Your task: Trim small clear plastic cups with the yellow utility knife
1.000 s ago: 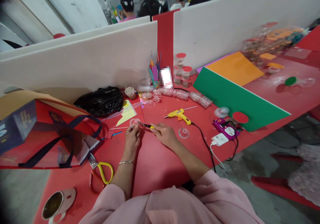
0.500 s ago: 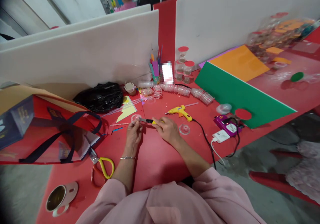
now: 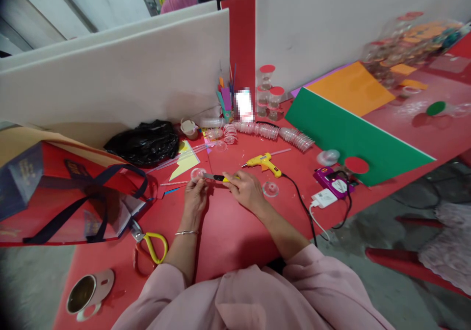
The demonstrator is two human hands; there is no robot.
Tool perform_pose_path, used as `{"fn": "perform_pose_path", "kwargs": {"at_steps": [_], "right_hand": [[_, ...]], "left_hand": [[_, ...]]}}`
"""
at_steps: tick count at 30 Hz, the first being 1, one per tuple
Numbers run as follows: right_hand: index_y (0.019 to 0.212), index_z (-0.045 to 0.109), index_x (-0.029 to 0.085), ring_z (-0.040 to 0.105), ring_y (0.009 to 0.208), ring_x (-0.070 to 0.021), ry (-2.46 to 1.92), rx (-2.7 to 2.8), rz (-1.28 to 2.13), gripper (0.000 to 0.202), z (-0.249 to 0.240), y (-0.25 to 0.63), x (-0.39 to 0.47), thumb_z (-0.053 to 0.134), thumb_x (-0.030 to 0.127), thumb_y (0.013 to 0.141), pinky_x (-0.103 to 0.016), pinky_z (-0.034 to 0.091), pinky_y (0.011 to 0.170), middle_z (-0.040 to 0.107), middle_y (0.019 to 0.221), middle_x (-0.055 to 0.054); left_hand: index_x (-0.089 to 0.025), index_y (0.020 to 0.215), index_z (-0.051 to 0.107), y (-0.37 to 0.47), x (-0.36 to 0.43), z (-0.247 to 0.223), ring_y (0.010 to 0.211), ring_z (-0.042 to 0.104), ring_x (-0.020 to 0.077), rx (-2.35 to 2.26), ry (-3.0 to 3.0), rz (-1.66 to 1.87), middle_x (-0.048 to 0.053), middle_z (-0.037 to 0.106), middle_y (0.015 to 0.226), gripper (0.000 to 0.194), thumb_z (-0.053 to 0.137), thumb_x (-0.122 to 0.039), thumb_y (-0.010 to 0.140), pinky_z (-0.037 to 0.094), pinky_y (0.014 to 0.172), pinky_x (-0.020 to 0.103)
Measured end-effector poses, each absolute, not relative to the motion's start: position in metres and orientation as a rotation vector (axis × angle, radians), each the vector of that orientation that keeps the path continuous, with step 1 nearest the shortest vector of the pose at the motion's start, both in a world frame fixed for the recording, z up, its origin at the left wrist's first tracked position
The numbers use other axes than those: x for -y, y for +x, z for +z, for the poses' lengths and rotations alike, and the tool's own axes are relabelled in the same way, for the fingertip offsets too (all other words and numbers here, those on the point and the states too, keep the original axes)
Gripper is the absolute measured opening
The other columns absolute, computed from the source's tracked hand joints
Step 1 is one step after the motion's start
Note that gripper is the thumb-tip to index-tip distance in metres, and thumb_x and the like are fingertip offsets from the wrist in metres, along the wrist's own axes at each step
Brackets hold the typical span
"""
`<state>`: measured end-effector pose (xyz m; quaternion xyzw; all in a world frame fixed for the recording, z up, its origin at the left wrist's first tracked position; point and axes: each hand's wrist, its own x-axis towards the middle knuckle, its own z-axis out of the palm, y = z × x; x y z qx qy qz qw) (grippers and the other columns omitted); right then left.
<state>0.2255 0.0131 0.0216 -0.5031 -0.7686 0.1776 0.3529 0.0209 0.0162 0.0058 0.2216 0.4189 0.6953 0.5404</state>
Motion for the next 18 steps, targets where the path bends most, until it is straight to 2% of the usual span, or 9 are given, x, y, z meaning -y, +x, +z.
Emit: {"fn": "perform_pose_path", "kwargs": {"at_steps": [2,4,7,12,14,18], "right_hand": [[0.137,0.07,0.035,0.065,0.093,-0.023,-1.318,2.017,0.302,0.039,0.021,0.2271,-0.0136,0.059,0.047,0.102,-0.037,0.05,0.092,0.072,0.099,-0.009],[0.136,0.07,0.035,0.066,0.094,-0.0231,-1.321,2.002,0.306,0.038,0.0213,0.2278,-0.0135,0.058,0.047,0.102,-0.037,0.051,0.092,0.072,0.099,-0.009],[0.134,0.071,0.033,0.07,0.09,-0.0209,-1.265,1.938,0.577,0.038,0.0225,0.2272,-0.013,0.055,0.049,0.103,-0.034,0.054,0.088,0.076,0.102,-0.006],[0.127,0.075,0.031,0.071,0.109,-0.0228,-1.172,1.869,0.898,0.038,0.0236,0.2261,-0.0125,0.052,0.05,0.104,-0.036,0.054,0.1,0.077,0.122,-0.004],[0.13,0.074,0.031,0.072,0.102,-0.0222,-1.216,1.897,0.825,0.038,0.0233,0.2265,-0.0124,0.053,0.05,0.104,-0.035,0.055,0.095,0.078,0.115,-0.005],[0.137,0.07,0.034,0.067,0.092,-0.0216,-1.309,1.994,0.439,0.039,0.0219,0.2277,-0.0128,0.055,0.048,0.103,-0.034,0.052,0.088,0.073,0.099,-0.008]], "left_hand": [[-0.015,0.076,0.068,0.0207,-0.0163,0.0049,0.052,0.052,0.0051,-0.959,0.531,1.657,-0.002,0.064,0.065,0.033,0.095,-0.028,0.061,0.042,0.052,0.017],[-0.015,0.077,0.069,0.0216,-0.016,0.0038,0.052,0.054,0.0061,-0.962,0.537,1.652,-0.001,0.065,0.066,0.032,0.095,-0.029,0.062,0.044,0.052,0.018],[-0.015,0.079,0.07,0.0235,-0.0153,0.0023,0.058,0.062,0.0107,-0.995,0.549,1.635,0.002,0.069,0.071,0.031,0.093,-0.028,0.064,0.051,0.057,0.023],[-0.015,0.078,0.071,0.0235,-0.0147,0.002,0.061,0.063,0.012,-1.083,0.585,1.672,0.001,0.069,0.075,0.027,0.091,-0.027,0.064,0.054,0.06,0.027],[-0.015,0.075,0.07,0.0229,-0.0146,0.0037,0.06,0.061,0.0108,-1.078,0.6,1.687,0.001,0.067,0.073,0.027,0.092,-0.026,0.062,0.052,0.059,0.025],[-0.015,0.067,0.064,0.0234,-0.0142,0.0082,0.055,0.055,0.0079,-1.011,0.603,1.689,-0.002,0.061,0.064,0.03,0.092,-0.025,0.062,0.048,0.057,0.021]]}}
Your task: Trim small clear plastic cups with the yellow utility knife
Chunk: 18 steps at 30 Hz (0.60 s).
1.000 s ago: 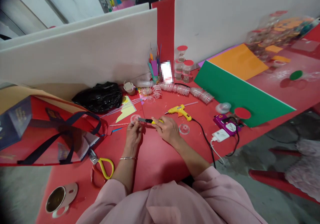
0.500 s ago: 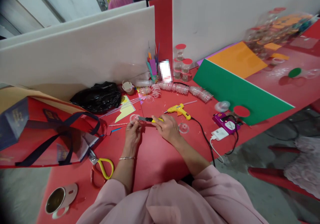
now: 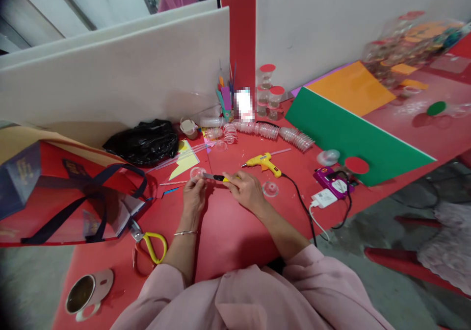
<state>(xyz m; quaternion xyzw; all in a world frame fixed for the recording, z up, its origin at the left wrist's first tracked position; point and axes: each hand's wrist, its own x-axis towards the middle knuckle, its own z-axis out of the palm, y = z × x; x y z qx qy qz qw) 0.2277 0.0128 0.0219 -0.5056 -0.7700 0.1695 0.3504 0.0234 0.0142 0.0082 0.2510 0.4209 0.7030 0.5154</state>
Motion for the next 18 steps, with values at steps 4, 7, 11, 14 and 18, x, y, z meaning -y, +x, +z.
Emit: {"fn": "perform_pose_path", "kwargs": {"at_steps": [4,7,11,14,18], "right_hand": [[0.135,0.071,0.035,0.066,0.093,-0.0219,-1.319,1.996,0.33,0.037,0.0208,0.2287,-0.0136,0.06,0.047,0.101,-0.035,0.05,0.09,0.072,0.099,-0.008],[0.134,0.071,0.033,0.069,0.089,-0.0202,-1.265,1.943,0.592,0.038,0.0216,0.2283,-0.0129,0.055,0.049,0.103,-0.033,0.054,0.086,0.076,0.102,-0.006],[0.128,0.074,0.031,0.072,0.107,-0.0226,-1.175,1.866,0.859,0.038,0.0245,0.2263,-0.0115,0.052,0.05,0.104,-0.037,0.055,0.099,0.077,0.121,-0.004],[0.128,0.075,0.03,0.072,0.105,-0.0228,-1.195,1.868,0.869,0.039,0.0247,0.225,-0.0112,0.052,0.051,0.104,-0.036,0.055,0.097,0.078,0.119,-0.005],[0.135,0.071,0.032,0.068,0.088,-0.0216,-1.312,1.972,0.53,0.041,0.0216,0.2257,-0.0124,0.054,0.052,0.103,-0.035,0.053,0.086,0.075,0.099,-0.007]], "left_hand": [[-0.016,0.071,0.064,0.026,-0.0143,0.0077,0.054,0.055,0.0081,-1.019,0.579,1.679,-0.002,0.062,0.064,0.033,0.093,-0.029,0.062,0.048,0.055,0.022],[-0.016,0.075,0.067,0.026,-0.0151,0.0044,0.058,0.06,0.0097,-1.008,0.588,1.663,0.0,0.067,0.072,0.031,0.093,-0.029,0.063,0.053,0.06,0.024],[-0.016,0.075,0.07,0.0233,-0.016,0.0001,0.064,0.063,0.0113,-1.052,0.608,1.693,0.002,0.07,0.081,0.027,0.092,-0.027,0.064,0.054,0.06,0.025],[-0.016,0.076,0.07,0.0216,-0.0156,-0.0009,0.064,0.063,0.0125,-1.068,0.604,1.679,0.002,0.07,0.08,0.027,0.091,-0.029,0.065,0.053,0.058,0.026],[-0.016,0.071,0.067,0.0209,-0.0145,0.0035,0.057,0.057,0.0094,-1.029,0.585,1.666,-0.001,0.063,0.067,0.031,0.093,-0.028,0.062,0.05,0.057,0.023]]}}
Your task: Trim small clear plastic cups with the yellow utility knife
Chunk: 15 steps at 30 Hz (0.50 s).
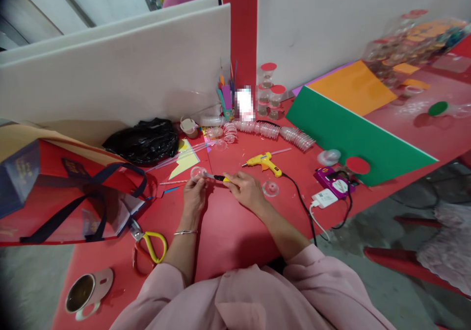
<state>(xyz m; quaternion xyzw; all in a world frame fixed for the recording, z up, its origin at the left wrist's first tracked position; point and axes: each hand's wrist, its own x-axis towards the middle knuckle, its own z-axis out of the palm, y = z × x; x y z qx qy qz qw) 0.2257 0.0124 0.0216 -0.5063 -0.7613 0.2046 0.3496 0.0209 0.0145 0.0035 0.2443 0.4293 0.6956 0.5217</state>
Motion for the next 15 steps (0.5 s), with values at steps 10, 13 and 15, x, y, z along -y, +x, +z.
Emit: {"fn": "perform_pose_path", "kwargs": {"at_steps": [10,13,15], "right_hand": [[0.134,0.071,0.033,0.071,0.091,-0.0205,-1.255,1.928,0.658,0.038,0.02,0.2285,-0.0129,0.054,0.049,0.104,-0.032,0.053,0.087,0.077,0.105,-0.005],[0.129,0.074,0.033,0.072,0.105,-0.0221,-1.208,1.873,0.817,0.036,0.0187,0.227,-0.0127,0.054,0.05,0.104,-0.034,0.054,0.096,0.078,0.119,-0.003],[0.128,0.075,0.033,0.072,0.107,-0.0218,-1.179,1.865,0.874,0.036,0.0176,0.2267,-0.013,0.053,0.049,0.104,-0.033,0.054,0.096,0.077,0.121,-0.002]], "left_hand": [[-0.015,0.08,0.067,0.0261,-0.0133,0.0048,0.058,0.061,0.0103,-1.021,0.571,1.64,0.002,0.069,0.075,0.032,0.092,-0.03,0.066,0.05,0.057,0.024],[-0.015,0.081,0.067,0.0246,-0.013,0.0015,0.063,0.064,0.0113,-1.038,0.589,1.657,0.004,0.072,0.087,0.033,0.091,-0.031,0.067,0.052,0.058,0.025],[-0.016,0.078,0.066,0.023,-0.0127,0.001,0.062,0.063,0.0109,-1.052,0.616,1.669,0.002,0.071,0.085,0.031,0.091,-0.031,0.068,0.052,0.058,0.025]]}}
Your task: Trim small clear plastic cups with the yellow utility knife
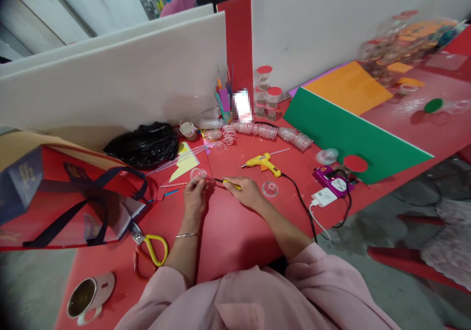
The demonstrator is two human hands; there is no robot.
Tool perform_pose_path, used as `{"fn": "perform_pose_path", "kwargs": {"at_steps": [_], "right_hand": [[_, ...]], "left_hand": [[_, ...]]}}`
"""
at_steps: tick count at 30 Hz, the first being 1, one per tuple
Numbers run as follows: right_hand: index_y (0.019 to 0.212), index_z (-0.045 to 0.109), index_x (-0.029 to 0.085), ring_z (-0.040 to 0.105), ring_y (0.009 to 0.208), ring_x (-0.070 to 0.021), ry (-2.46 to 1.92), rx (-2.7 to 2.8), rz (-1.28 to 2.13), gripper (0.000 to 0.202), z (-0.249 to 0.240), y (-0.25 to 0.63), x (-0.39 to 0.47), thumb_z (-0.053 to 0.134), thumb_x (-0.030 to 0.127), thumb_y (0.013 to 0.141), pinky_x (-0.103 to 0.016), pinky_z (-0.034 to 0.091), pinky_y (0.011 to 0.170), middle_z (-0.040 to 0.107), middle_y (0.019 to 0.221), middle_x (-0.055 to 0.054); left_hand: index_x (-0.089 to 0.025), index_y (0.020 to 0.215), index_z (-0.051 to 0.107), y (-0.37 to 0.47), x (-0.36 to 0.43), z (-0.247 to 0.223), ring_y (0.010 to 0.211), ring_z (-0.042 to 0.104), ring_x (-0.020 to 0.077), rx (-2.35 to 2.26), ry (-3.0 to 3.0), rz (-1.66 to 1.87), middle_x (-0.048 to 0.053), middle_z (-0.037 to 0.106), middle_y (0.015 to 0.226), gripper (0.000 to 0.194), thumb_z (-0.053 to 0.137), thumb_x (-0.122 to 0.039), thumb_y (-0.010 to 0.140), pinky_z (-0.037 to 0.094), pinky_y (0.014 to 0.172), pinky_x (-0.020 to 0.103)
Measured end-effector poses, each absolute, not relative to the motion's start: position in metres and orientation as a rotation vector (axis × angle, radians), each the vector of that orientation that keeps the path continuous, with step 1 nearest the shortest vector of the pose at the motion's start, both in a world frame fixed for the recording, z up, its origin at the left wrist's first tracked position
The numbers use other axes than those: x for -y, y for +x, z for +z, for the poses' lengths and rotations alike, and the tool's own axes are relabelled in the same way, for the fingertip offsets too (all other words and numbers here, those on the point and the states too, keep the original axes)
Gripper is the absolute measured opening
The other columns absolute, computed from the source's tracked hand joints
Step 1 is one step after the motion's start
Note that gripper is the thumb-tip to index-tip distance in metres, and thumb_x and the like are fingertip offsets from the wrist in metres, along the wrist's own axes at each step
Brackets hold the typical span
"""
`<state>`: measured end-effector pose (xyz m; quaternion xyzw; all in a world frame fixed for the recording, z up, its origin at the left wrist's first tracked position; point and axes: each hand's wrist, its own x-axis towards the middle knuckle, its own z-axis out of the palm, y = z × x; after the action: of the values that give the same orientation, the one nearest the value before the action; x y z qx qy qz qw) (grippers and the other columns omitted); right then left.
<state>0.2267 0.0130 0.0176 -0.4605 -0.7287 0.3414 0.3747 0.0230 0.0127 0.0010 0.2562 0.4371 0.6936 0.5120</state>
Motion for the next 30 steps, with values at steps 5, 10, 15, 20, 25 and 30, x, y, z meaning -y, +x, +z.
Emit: {"fn": "perform_pose_path", "kwargs": {"at_steps": [5,10,15,20,25,30], "right_hand": [[0.137,0.069,0.035,0.068,0.087,-0.0193,-1.277,1.974,0.488,0.038,0.015,0.229,-0.016,0.059,0.047,0.102,-0.031,0.051,0.083,0.074,0.097,-0.005],[0.135,0.071,0.034,0.063,0.089,-0.0203,-1.258,2.012,0.18,0.037,0.015,0.232,-0.018,0.064,0.044,0.1,-0.034,0.048,0.085,0.07,0.097,-0.007],[0.134,0.071,0.032,0.068,0.085,-0.0174,-1.195,1.948,0.58,0.037,0.018,0.229,-0.014,0.055,0.046,0.104,-0.029,0.053,0.08,0.076,0.098,-0.004],[0.133,0.071,0.033,0.069,0.088,-0.0186,-1.215,1.949,0.608,0.037,0.017,0.228,-0.013,0.055,0.048,0.104,-0.031,0.053,0.083,0.076,0.102,-0.004],[0.134,0.071,0.035,0.064,0.089,-0.0211,-1.269,2.014,0.184,0.036,0.012,0.231,-0.019,0.063,0.045,0.1,-0.035,0.048,0.084,0.071,0.096,-0.007],[0.133,0.072,0.032,0.065,0.083,-0.0186,-1.205,1.986,0.341,0.036,0.015,0.233,-0.019,0.059,0.045,0.102,-0.032,0.05,0.081,0.072,0.092,-0.006]], "left_hand": [[-0.016,0.07,0.061,0.021,-0.013,0.005,0.057,0.056,0.0078,-1.002,0.662,1.677,-0.002,0.063,0.069,0.034,0.092,-0.029,0.067,0.047,0.057,0.021],[-0.016,0.074,0.062,0.024,-0.014,0.006,0.051,0.052,0.0059,-0.981,0.573,1.665,-0.003,0.062,0.065,0.037,0.094,-0.032,0.065,0.043,0.052,0.019],[-0.015,0.078,0.066,0.022,-0.018,-0.002,0.058,0.059,0.0082,-0.978,0.604,1.684,0.0,0.068,0.072,0.036,0.095,-0.032,0.065,0.051,0.061,0.023],[-0.015,0.077,0.066,0.018,-0.018,-0.006,0.058,0.059,0.0083,-1.004,0.586,1.675,0.0,0.067,0.072,0.037,0.096,-0.032,0.063,0.049,0.06,0.022],[-0.015,0.072,0.061,0.019,-0.016,-0.001,0.051,0.05,0.0056,-0.962,0.586,1.65,-0.003,0.061,0.064,0.038,0.095,-0.031,0.065,0.042,0.052,0.018],[-0.016,0.075,0.063,0.022,-0.015,-0.002,0.055,0.056,0.008,-0.969,0.597,1.646,-0.001,0.063,0.068,0.035,0.093,-0.032,0.068,0.049,0.056,0.021]]}}
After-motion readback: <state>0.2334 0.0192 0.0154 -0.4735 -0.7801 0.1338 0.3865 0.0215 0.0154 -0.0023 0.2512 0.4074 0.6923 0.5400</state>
